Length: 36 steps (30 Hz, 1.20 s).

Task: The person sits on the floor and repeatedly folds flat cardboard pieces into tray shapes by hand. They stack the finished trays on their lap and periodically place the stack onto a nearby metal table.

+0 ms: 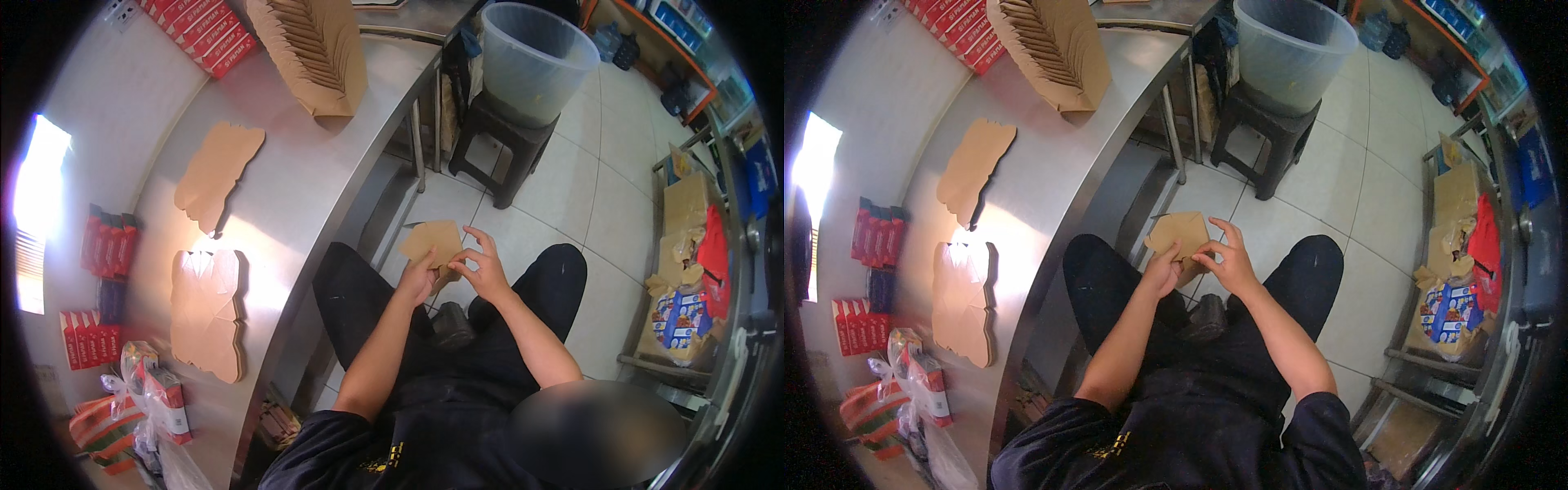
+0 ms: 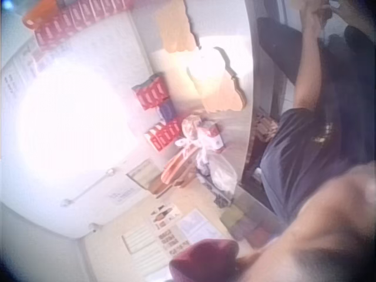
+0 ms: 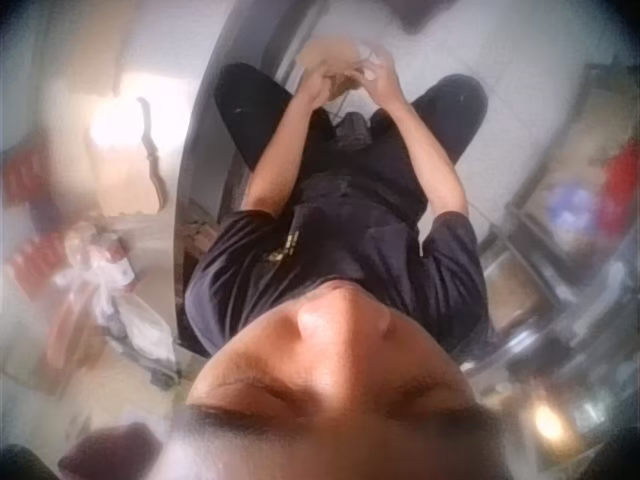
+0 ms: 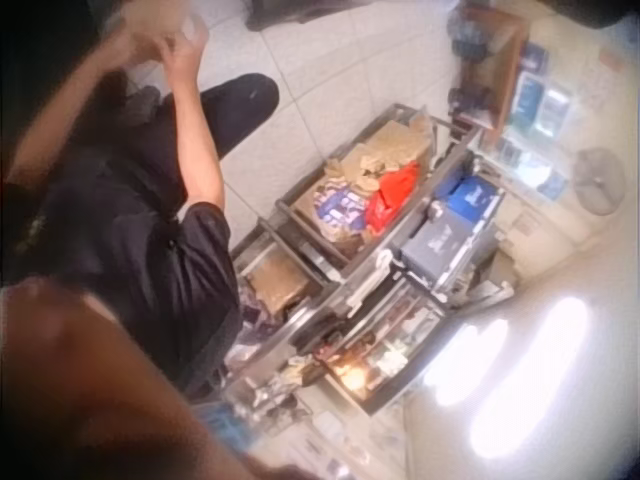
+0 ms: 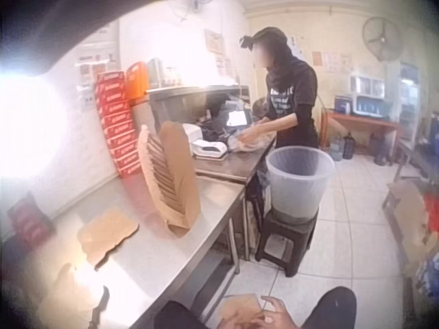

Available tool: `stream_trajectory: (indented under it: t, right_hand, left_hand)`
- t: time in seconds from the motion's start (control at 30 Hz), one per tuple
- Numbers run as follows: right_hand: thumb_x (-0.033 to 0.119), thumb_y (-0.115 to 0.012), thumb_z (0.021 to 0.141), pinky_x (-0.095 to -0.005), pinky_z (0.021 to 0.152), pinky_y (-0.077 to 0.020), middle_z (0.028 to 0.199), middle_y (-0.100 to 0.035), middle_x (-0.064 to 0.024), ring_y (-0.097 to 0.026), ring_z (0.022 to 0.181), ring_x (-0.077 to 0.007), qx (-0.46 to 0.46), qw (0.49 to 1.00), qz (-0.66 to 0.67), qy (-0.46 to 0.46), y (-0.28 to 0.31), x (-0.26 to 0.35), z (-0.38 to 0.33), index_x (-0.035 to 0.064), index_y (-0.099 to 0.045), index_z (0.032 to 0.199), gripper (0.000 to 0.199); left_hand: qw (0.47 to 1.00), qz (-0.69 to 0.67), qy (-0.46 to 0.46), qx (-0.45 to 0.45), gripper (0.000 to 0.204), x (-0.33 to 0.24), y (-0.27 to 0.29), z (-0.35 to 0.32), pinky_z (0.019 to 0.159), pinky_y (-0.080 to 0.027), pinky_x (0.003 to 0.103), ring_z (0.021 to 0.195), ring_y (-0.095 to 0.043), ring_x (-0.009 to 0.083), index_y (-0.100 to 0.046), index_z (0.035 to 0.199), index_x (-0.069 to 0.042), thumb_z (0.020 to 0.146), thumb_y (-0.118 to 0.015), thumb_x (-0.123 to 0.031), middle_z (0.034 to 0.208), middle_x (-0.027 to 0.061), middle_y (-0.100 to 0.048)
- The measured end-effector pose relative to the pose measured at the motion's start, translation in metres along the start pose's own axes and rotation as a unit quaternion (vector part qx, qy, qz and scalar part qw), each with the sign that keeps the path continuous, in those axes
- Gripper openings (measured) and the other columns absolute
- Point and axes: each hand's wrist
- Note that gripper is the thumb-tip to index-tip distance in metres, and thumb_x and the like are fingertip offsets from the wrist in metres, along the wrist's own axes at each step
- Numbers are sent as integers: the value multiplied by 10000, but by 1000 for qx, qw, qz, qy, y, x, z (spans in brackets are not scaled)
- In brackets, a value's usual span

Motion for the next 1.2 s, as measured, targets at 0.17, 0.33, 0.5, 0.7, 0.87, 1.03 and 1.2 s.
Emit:
stream_trajectory:
  t: [0.17,0.33,0.5,0.7,0.87,1.03,1.2]
  right_hand:
    - [220,-805,911,-490,1119,-421,1503,-510,-191,-494,1361,-400,-20,997,40,-65,-13,-4,-6,43,-712,939,202]
    - [206,-788,935,-487,1086,-451,1438,-539,-220,-575,1290,-391,-53,966,181,-179,-17,-7,-4,21,-701,961,206]
    - [225,-821,910,-430,960,-556,1389,-569,-224,-601,1277,-359,-60,985,88,-134,-19,-18,-8,3,-700,926,254]
    - [152,-842,878,-371,904,-624,1386,-576,-203,-604,1283,-310,-80,967,154,-184,-23,-21,-10,-2,-682,876,222]
    - [119,-850,868,-391,965,-605,1416,-564,-200,-607,1273,-285,-81,943,243,-212,-21,-20,-7,1,-655,868,228]
    - [149,-862,880,-400,1001,-546,1422,-572,-157,-605,1249,-252,-69,912,333,-229,-22,-33,-6,60,-618,1093,336]
    - [199,-846,910,-353,980,-509,1328,-625,-92,-604,1175,-199,-17,803,480,-354,-6,-8,1,109,-518,1312,526]
  left_hand:
    - [998,50,-7,-28,449,0,-8,0,1058,-500,387,1255,-628,226,-513,1450,-26,1067,-633,-226,1381,101,-622]
    - [985,163,-22,-50,438,-9,-2,2,1049,-499,387,1235,-636,207,-586,1397,-34,1031,-694,-248,1327,89,-661]
    - [973,229,-2,-38,408,-9,-4,-2,1023,-525,404,1199,-661,216,-611,1374,-33,1030,-695,-235,1292,85,-683]
    - [987,157,8,-25,438,-7,-14,-6,1058,-523,456,1238,-649,246,-573,1404,-3,1074,-623,-286,1348,110,-656]
    - [996,89,10,-19,501,-6,-17,-5,1089,-501,480,1293,-617,268,-513,1458,-3,1094,-576,-343,1413,128,-615]
    - [998,38,40,24,515,-13,-13,-6,1133,-464,468,1342,-577,281,-469,1498,-7,1108,-526,-339,1454,137,-578]
    - [989,-47,77,117,558,-19,-2,-16,1144,-455,464,1360,-562,288,-457,1515,-29,1090,-530,-383,1481,145,-557]
Point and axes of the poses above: each hand's wrist, its own z-axis towards the middle knuckle, its own y-axis out of the back of the hand, x = y × z
